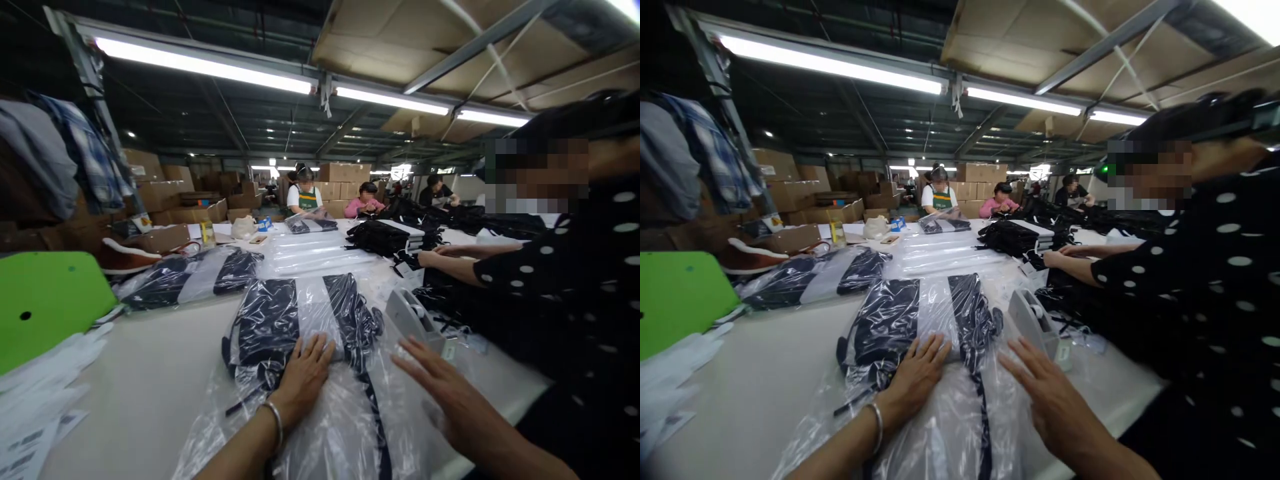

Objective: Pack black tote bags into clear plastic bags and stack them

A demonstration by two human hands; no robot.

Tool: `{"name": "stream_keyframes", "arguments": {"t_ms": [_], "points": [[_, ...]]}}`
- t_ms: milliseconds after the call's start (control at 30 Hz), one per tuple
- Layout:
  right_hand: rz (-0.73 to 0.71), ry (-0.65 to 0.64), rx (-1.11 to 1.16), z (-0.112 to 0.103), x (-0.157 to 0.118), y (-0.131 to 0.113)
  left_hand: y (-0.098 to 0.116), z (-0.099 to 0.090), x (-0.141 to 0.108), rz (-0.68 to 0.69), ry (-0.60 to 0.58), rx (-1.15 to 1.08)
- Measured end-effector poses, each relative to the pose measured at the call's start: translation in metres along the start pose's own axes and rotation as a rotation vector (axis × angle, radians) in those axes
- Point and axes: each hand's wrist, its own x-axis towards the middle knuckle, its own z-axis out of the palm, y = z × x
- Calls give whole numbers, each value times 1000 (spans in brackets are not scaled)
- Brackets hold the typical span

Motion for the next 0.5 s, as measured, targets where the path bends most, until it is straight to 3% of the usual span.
{"name": "stream_keyframes", "arguments": {"t_ms": [67, 133, 300, 400, 500], "points": [[-48, -163, 47, 9, 12, -5, -10, 13, 12, -35, 13, -4], [-9, -206, 158, 15, 13, 2, -19, 21, 20, -64, 30, -3], [225, -25, 463, 18, -11, 37, -27, 24, 38, -144, 34, 17], [384, 18, 502, 22, -36, 48, -24, 21, 43, -150, 24, 20], [441, 31, 478, 24, -63, 54, -22, 17, 41, -104, 9, 21]]}}
